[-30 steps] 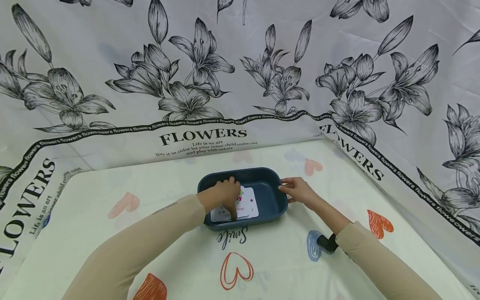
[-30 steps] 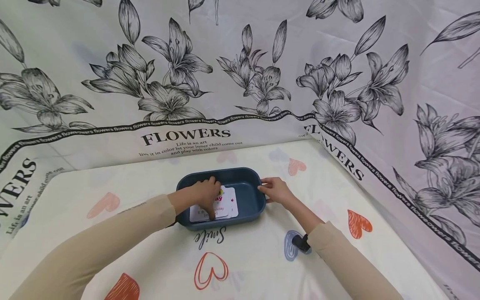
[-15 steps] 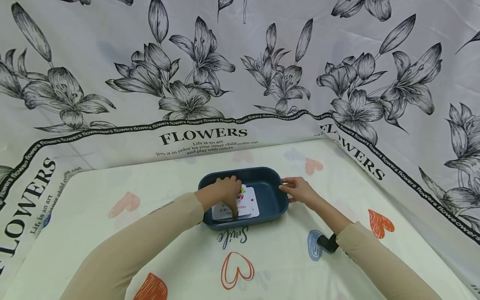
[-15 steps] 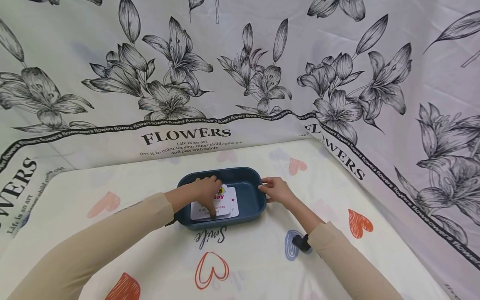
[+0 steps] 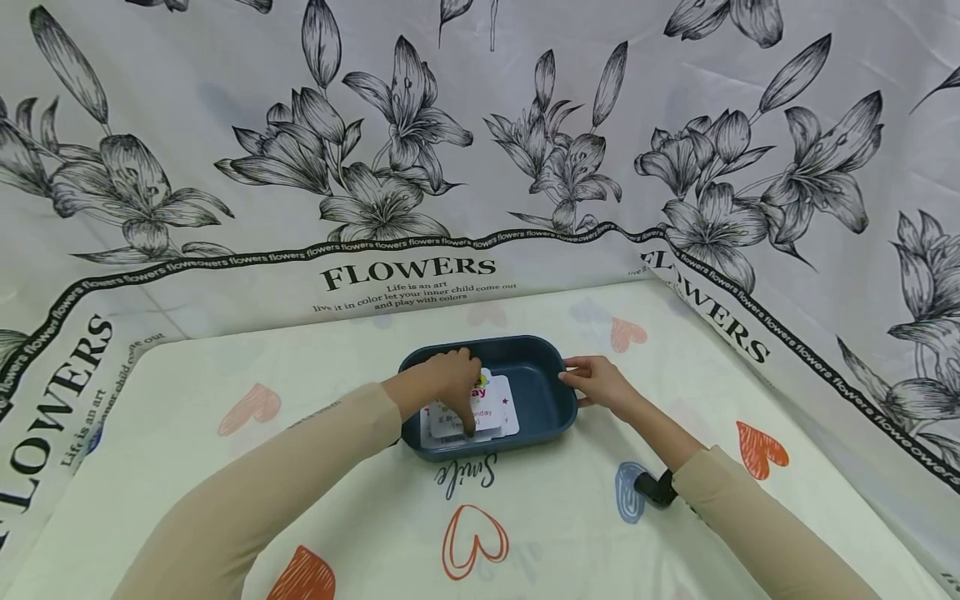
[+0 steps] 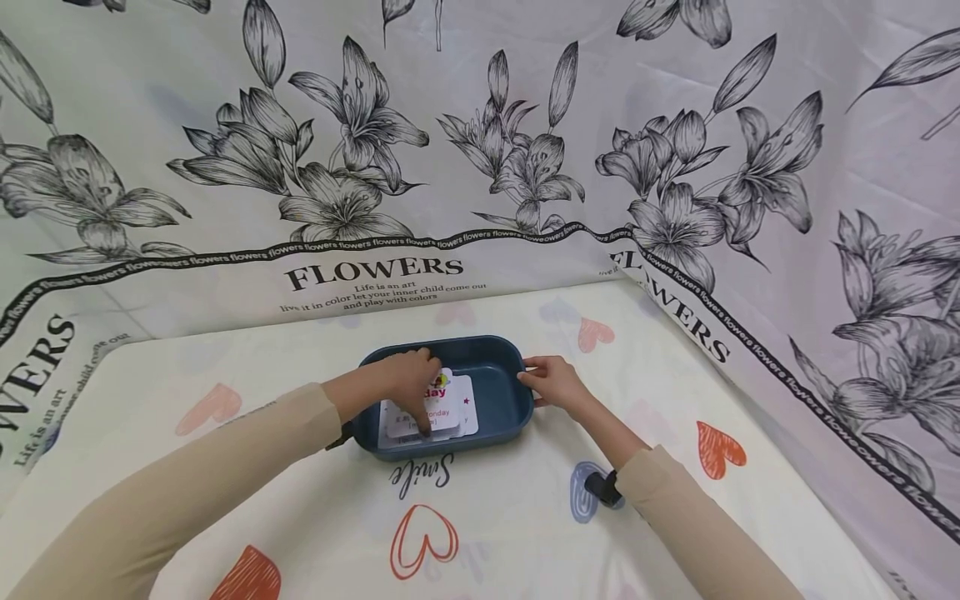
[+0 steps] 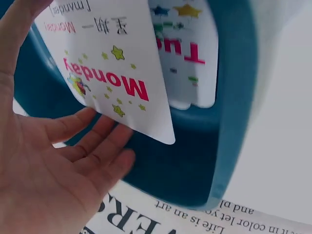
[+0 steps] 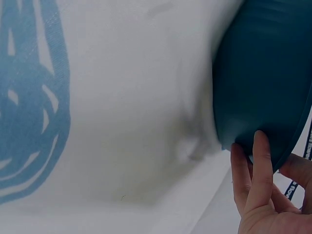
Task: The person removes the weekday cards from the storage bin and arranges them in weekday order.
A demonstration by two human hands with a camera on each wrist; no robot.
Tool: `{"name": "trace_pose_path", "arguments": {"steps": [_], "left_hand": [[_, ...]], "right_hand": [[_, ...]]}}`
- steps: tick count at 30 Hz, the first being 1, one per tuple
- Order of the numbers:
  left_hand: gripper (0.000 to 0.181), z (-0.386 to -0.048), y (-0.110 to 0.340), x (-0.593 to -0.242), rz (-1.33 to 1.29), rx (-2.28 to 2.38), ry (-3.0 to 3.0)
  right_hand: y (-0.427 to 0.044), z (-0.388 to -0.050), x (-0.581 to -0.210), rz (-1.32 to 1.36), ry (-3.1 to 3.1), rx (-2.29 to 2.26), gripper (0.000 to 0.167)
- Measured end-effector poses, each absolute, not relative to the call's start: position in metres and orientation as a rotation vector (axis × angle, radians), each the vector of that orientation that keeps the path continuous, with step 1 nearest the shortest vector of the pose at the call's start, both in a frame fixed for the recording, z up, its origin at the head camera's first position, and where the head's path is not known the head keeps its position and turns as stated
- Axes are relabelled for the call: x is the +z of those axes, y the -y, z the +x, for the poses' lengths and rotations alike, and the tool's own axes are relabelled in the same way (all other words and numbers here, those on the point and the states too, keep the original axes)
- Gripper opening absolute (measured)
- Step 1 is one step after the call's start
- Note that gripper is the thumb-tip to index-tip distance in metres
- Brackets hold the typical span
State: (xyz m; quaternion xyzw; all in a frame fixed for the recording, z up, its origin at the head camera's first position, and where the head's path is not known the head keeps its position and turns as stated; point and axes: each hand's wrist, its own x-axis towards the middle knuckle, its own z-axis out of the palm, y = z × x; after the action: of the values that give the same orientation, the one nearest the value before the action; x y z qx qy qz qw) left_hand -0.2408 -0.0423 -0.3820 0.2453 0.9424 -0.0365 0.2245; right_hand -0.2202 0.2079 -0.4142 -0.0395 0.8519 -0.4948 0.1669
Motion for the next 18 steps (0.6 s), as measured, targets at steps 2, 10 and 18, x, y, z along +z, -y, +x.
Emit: {"name": "trace_pose_path", "arguments": {"steps": [2, 10, 18], "left_hand": [[0.095, -0.243, 0.045, -0.381, 0.697, -0.092, -2.599], [0.101, -0.249, 0.064, -0.378, 0.786, 0.038, -2.624], [0.104, -0.244, 0.091, -0.356, 0.802, 0.097, -2.677]], "right_hand": [[-0.207, -0.22, -0.414, -0.118, -2.425, -1.406, 0.044], [-0.206, -0.22, -0.414, -0.112, -2.438, -1.393, 0.043], [-0.204, -0.219, -0.412, -0.051, -2.452, -1.381, 0.043]]}}
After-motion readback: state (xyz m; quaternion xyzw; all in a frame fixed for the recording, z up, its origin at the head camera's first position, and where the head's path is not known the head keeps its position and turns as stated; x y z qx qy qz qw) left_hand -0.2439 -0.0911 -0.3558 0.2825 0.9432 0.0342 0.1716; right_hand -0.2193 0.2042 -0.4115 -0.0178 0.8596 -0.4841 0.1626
